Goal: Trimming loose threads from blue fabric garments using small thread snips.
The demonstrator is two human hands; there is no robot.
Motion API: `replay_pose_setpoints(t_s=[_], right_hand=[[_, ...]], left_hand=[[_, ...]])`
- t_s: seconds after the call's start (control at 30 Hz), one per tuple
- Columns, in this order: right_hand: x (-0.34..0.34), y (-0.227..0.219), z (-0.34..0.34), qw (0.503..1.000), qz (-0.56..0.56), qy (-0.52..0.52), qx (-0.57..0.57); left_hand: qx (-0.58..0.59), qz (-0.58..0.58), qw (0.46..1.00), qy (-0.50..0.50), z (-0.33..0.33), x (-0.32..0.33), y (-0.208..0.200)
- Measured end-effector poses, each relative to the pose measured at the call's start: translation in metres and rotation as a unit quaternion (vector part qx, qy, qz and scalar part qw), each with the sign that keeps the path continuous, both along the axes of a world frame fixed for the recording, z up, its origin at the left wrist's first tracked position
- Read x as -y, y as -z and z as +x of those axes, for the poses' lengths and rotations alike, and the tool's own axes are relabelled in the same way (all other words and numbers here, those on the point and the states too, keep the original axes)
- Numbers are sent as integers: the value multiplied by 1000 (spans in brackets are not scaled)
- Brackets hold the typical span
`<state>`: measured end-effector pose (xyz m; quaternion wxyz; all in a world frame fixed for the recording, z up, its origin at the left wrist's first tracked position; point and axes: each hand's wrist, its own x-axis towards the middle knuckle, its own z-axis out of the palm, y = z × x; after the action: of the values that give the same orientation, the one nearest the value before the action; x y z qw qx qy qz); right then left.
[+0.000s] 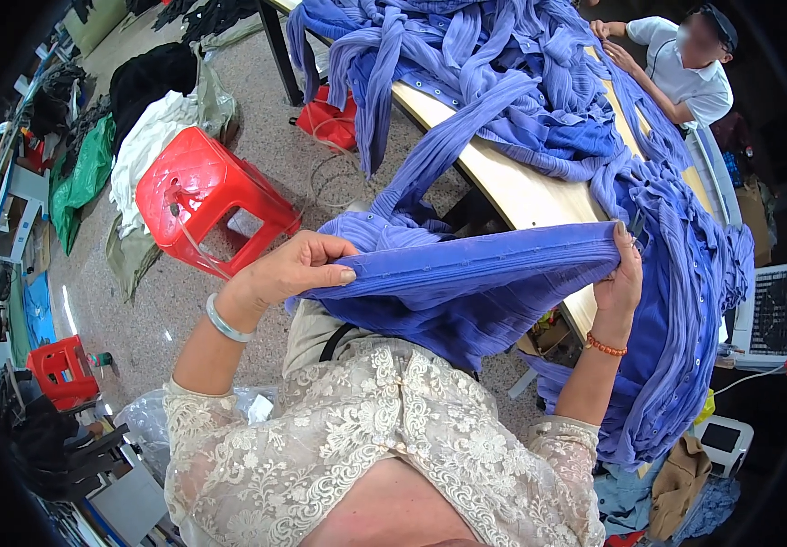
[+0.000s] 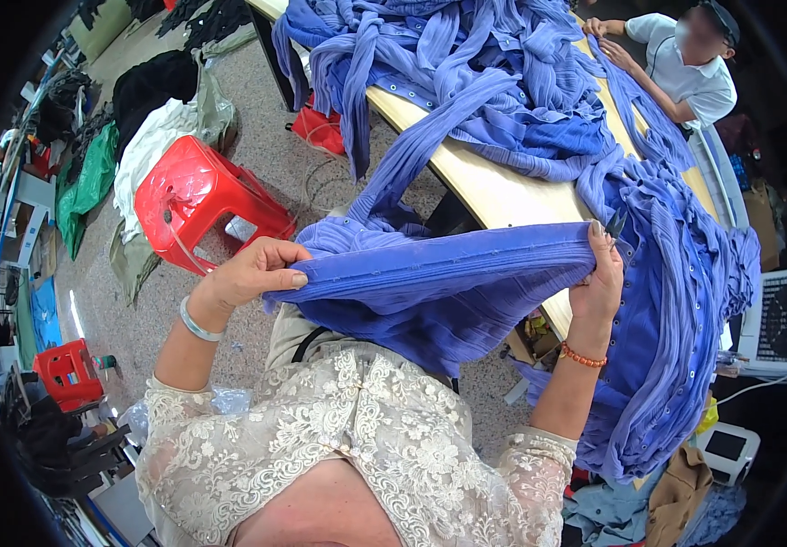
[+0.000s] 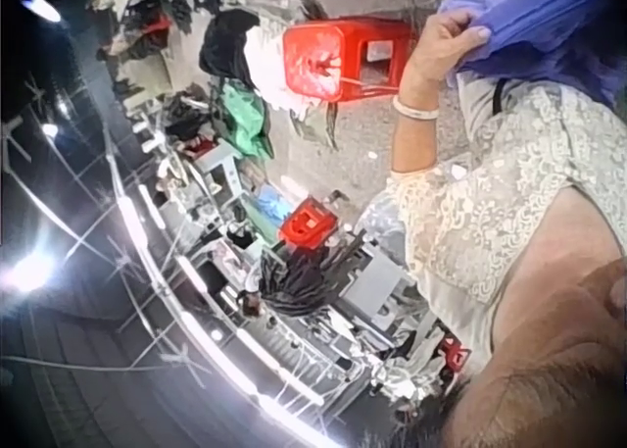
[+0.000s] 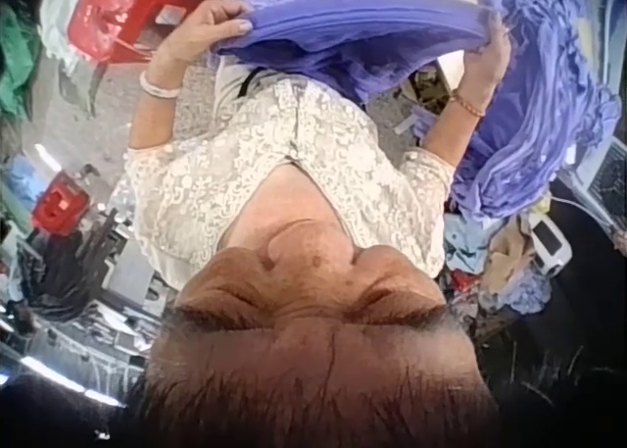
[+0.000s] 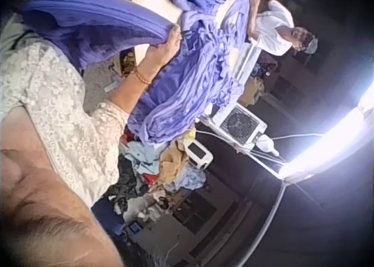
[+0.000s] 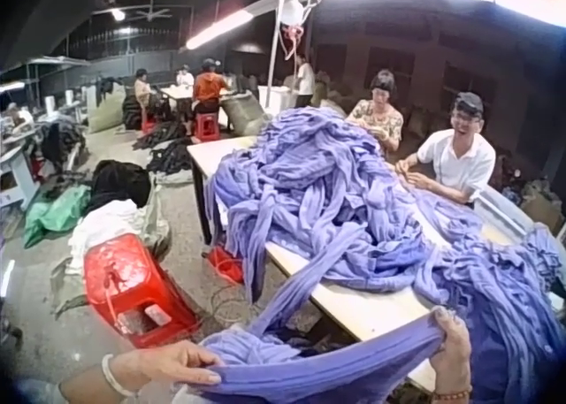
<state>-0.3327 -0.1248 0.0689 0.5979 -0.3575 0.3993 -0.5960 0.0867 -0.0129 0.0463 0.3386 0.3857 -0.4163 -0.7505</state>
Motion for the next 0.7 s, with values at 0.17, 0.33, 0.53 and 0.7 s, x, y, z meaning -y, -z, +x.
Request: replay_pose_setpoints(t_s=[0.17,0.33,0.53,0.7], right_hand=[[1,-1,1,999,13,26,-20],[6,10,-20,1000,2,-4,-13],[2,1,-10,999,12,36,-35],[4,1,-4,997,13,65,-42]], left_hand=[[16,-22,1000,14,5,-1,5],[49,-36,998,35,9,-1,11],[53,-32,997,48,5,2,16],[31,-9,998,50,-12,3,20]])
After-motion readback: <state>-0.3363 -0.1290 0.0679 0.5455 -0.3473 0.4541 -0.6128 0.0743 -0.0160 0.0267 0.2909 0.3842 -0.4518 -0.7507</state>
